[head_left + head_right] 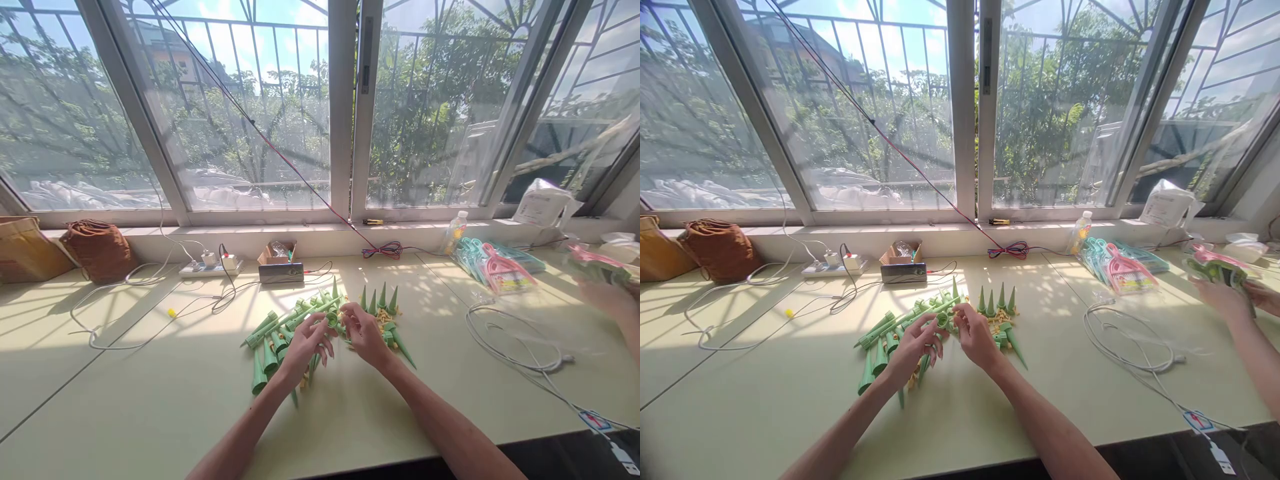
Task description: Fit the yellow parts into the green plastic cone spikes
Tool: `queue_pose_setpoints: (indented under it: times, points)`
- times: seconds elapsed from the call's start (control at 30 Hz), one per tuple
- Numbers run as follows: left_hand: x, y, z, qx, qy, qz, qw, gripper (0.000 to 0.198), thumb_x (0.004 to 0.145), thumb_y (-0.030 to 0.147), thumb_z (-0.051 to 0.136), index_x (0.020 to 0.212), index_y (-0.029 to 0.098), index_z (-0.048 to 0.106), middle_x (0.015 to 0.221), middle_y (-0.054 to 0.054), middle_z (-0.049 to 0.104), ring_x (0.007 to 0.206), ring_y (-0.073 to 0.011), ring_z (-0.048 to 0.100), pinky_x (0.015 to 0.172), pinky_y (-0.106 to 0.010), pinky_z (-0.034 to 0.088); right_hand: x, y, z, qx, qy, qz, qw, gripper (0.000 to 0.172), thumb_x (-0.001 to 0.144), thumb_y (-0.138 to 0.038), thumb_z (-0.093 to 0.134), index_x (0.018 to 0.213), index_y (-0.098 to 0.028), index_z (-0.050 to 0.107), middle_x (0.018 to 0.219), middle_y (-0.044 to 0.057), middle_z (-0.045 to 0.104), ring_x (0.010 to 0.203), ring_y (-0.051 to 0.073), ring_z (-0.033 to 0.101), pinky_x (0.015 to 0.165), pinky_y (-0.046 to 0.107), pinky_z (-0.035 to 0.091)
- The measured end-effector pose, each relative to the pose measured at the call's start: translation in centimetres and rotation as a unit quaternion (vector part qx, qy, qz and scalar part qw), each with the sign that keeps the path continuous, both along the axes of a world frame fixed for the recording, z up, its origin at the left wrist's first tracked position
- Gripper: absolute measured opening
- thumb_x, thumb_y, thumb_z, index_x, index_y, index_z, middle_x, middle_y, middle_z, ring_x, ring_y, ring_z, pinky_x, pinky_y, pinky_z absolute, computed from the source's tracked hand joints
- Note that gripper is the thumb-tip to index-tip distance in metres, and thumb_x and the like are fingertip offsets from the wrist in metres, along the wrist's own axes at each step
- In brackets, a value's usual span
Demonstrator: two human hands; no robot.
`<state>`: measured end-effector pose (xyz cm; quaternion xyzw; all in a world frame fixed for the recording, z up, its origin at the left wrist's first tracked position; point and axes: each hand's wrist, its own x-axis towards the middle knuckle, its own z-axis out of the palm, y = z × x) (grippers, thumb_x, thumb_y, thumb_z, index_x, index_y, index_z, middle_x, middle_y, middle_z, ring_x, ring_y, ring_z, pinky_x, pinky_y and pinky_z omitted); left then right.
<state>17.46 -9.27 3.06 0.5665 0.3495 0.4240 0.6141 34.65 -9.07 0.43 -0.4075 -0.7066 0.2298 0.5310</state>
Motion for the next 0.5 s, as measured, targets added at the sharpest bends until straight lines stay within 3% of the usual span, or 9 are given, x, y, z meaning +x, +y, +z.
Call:
queue_pose_setpoints:
  times: [0.5]
  points:
    - [0.05,-0.08,-0.44,0.087,0.046,-0.035,0.995,0.039,0.090,0.048,0.055,0.116,0.020,0.049,0.083,-0.001,0.055,0.054,-0.0137,0.064,0.038,-0.021,0.050,0.05,0.05,0.02,-0.001,0.017,-0.002,1.000,0.018,0.099,-0.030,0.040,0.105,-0.019,0.052,0.067,-0.003,0.047,0.054,0.011,0.045,0.052,0.021,0.037]
